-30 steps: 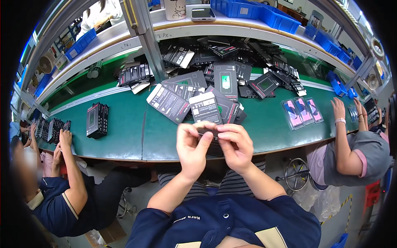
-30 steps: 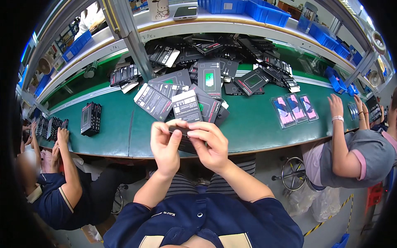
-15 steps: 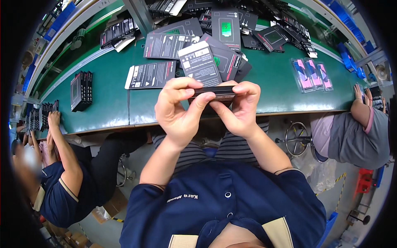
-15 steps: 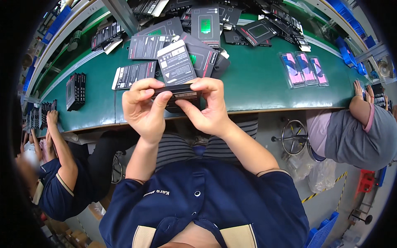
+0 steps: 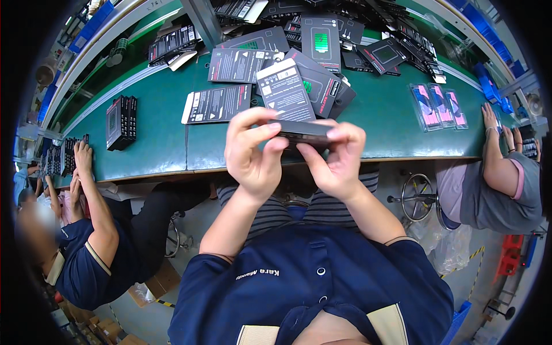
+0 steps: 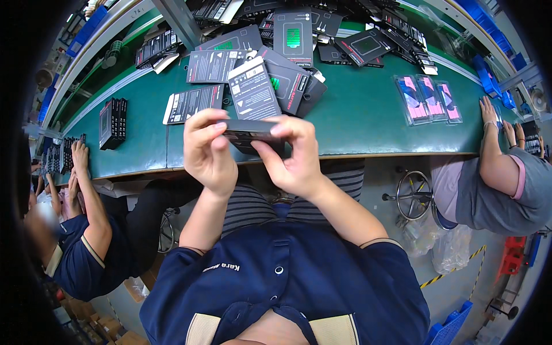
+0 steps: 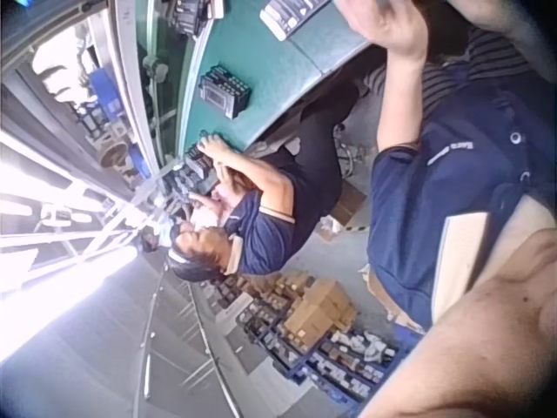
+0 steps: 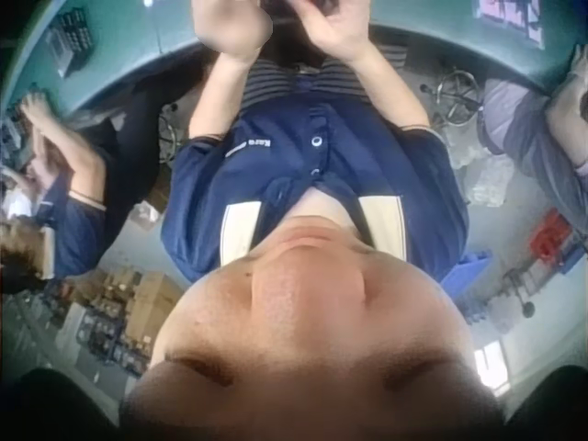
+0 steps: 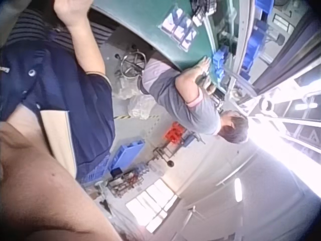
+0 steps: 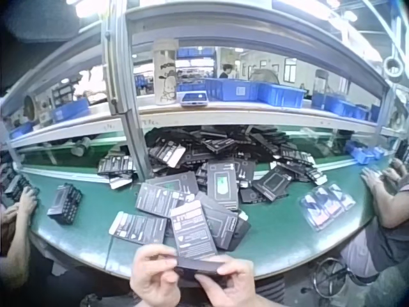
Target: The person picks up small black electronic components from a large cardboard box and places them into clear plastic sleeves. They then place the packaged items onto a green workbench, stacking them alongside other packaged units. The person repeats this process, handling items one at a time.
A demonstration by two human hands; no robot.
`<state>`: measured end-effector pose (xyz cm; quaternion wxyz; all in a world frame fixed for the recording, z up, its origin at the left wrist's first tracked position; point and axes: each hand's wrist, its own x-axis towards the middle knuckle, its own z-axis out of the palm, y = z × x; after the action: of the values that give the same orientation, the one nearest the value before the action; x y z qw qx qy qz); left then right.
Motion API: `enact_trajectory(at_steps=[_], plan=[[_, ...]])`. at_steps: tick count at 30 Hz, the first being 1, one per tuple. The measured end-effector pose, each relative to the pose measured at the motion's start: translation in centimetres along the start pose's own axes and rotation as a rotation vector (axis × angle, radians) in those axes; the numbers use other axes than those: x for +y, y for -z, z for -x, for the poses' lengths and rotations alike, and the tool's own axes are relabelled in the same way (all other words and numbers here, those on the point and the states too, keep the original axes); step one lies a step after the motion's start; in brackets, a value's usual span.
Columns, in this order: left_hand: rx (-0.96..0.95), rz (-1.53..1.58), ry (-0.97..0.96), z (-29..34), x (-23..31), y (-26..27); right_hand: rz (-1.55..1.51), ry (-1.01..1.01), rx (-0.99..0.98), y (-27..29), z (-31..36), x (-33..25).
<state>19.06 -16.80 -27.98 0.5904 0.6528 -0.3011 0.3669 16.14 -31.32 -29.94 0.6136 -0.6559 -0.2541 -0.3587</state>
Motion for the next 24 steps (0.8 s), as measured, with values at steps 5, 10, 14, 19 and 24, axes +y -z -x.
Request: enact_trajectory(at_steps=[5,10,14,19,24], plan=[[0.213,0.738,0.95,1.0,5.1,3.7,0.088,0.208,-0.384,0.3,1.5,-3.2],[0.142,0.026,0.826,1.8,4.9,8.4,0.337,0.181,-0.645,-1.5,0.7,-1.1],[-0.072,-0.386,0.853,3.4,0.6,15.7,0.849,0.096,-0.615,-0.8,-3.3,1.0],[-0.303,-0.905,0.659,0.1,-2.0,14.7,1.092,-0.1,-0.53,1.3,-5.4,4.0],[-0.373,-1.31,0.355,-1.1,-3.9,10.5,1.218,-0.009,-0.275,4.1,-7.5,1.5]])
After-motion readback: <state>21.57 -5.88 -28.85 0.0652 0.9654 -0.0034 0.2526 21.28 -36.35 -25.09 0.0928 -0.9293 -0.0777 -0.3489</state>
